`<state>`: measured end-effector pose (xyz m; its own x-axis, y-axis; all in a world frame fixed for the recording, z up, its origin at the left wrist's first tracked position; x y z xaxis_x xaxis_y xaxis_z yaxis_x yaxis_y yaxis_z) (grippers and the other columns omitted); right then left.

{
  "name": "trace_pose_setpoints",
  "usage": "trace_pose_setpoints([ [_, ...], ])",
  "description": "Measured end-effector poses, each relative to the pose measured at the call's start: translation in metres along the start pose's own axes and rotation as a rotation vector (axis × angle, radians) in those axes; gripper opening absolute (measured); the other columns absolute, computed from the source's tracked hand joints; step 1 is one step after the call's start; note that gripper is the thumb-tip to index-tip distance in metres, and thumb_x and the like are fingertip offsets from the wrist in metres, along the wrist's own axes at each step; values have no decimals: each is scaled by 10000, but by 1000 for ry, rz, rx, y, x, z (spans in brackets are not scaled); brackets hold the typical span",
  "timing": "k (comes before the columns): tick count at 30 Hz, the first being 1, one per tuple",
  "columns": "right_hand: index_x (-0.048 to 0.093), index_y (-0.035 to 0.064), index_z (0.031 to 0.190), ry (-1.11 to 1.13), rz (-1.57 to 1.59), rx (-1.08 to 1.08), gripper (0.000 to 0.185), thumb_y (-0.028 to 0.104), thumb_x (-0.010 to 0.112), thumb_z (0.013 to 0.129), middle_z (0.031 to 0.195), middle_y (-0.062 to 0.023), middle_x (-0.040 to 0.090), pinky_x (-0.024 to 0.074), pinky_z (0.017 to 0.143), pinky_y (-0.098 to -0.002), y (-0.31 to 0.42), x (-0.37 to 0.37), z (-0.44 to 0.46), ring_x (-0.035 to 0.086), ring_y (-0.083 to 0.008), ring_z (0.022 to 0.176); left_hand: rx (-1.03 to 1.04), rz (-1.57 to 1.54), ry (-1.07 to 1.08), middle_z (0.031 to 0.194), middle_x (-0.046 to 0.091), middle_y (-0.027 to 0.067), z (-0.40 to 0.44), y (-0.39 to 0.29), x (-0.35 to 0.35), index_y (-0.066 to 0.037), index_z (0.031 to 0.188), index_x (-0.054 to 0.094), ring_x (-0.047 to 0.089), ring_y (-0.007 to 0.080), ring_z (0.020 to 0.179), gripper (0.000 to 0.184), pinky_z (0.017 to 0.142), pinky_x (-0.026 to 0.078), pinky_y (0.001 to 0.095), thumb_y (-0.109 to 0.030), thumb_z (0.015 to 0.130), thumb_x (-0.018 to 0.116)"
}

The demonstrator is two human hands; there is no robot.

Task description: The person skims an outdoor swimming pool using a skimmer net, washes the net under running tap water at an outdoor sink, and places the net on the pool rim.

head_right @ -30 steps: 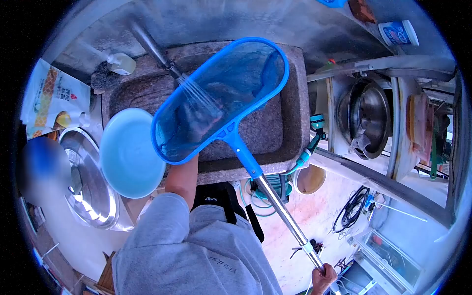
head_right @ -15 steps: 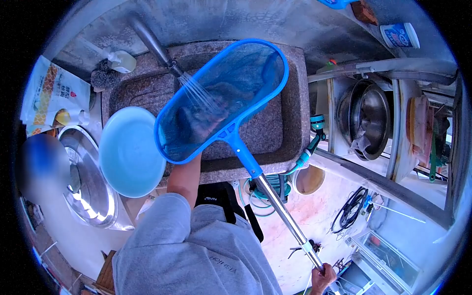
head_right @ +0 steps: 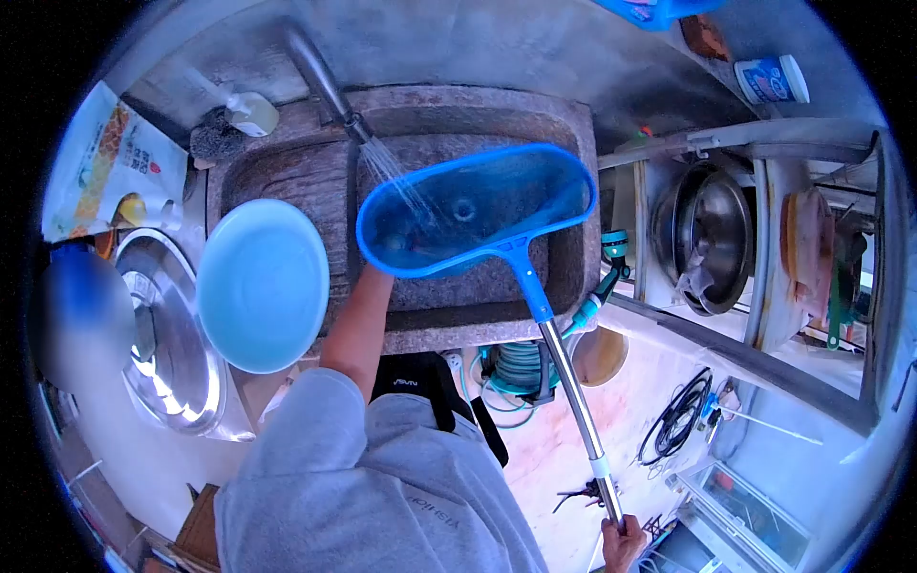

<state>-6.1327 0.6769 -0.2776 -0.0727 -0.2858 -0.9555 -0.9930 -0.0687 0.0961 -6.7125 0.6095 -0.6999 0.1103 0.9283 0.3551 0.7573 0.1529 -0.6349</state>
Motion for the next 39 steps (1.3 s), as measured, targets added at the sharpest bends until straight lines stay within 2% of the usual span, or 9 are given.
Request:
trace_pose_setpoints([
  [4, 482, 7, 611, 221, 13, 71, 219, 107, 668, 669, 501, 17, 434, 294, 436, -268, 0, 0, -1, 419, -68, 489, -97, 227, -160, 931, 589, 75, 24, -5, -19, -88, 1127, 510, 559, 217, 727, 356, 543, 476, 308, -269, 831, 591],
  [5, 542, 66, 1170, 375, -130, -165, 422, 175, 657, 779, 546, 33, 429, 327, 430, -245, -34, 4, 1, 405, -72, 504, -141, 245, -177, 904, 587, 82, 42, 2, -26, -80, 1090, 537, 553, 212, 711, 336, 541, 476, 321, -257, 813, 606],
  [11, 555, 57, 1141, 361, 191, 37, 334, 203, 625, 849, 588, 42, 421, 323, 461, -237, 20, -36, 4, 384, -66, 528, -109, 155, -82, 722, 549, 55, 77, -12, -28, -64, 804, 617, 527, 169, 714, 135, 593, 431, 327, -190, 764, 643],
  [21, 583, 39, 1047, 562, 85, -77, 196, 155, 521, 901, 626, 65, 417, 303, 445, -227, 74, -97, 22, 381, -41, 529, 387, -160, -212, 1069, 591, 111, 51, -81, -12, -26, 1069, 605, 531, 232, 1031, 327, 931, 379, 313, -267, 847, 604],
  [27, 569, 32, 1074, 670, 225, 165, 247, 196, 557, 890, 655, 47, 454, 346, 478, -211, 70, -101, 24, 403, -56, 545, 1270, 1036, 255, 1266, 473, 226, -142, -79, 123, 1, 1192, 529, 361, 351, 1256, 445, 1061, 245, 441, -303, 867, 504],
  [30, 585, 19, 1010, 495, -16, -624, 232, 169, 627, 838, 670, 41, 494, 346, 463, -216, 104, -112, 25, 433, -48, 554, 1348, 1326, -87, 1235, 484, 224, -92, -57, 95, -6, 1145, 550, 410, 356, 1204, 437, 1018, 298, 460, -306, 827, 548],
  [32, 590, 18, 975, 579, -87, -308, 214, 166, 640, 827, 652, 44, 493, 341, 450, -222, 85, -103, 33, 431, -50, 536, 502, 1085, -177, 1178, 524, 215, -33, -61, 58, -14, 1107, 562, 477, 370, 1111, 437, 964, 358, 460, -305, 783, 591],
  [34, 601, 29, 886, 651, -127, -52, 186, 166, 682, 791, 606, 50, 489, 311, 406, -227, 61, -95, 34, 419, -50, 474, 560, 592, -474, 1096, 563, 223, 33, -27, -4, -6, 1083, 566, 529, 383, 1016, 473, 918, 398, 454, -323, 737, 626],
  [39, 616, 44, 846, 621, 111, 13, 166, 154, 704, 757, 582, 49, 477, 288, 383, -217, 58, -98, 26, 399, -43, 440, 435, 834, -531, 1055, 581, 218, 25, 7, -35, -5, 1093, 559, 561, 387, 962, 511, 884, 428, 428, -396, 768, 607],
])
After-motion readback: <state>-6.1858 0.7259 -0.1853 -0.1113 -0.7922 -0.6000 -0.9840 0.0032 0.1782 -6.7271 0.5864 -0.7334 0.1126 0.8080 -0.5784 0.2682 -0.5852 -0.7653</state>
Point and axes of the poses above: each hand's wrist, its own z-axis towards the middle knuckle, its own x-axis out of the palm, y = z × x, the point moved 8 cm from there along z, towards the middle knuckle
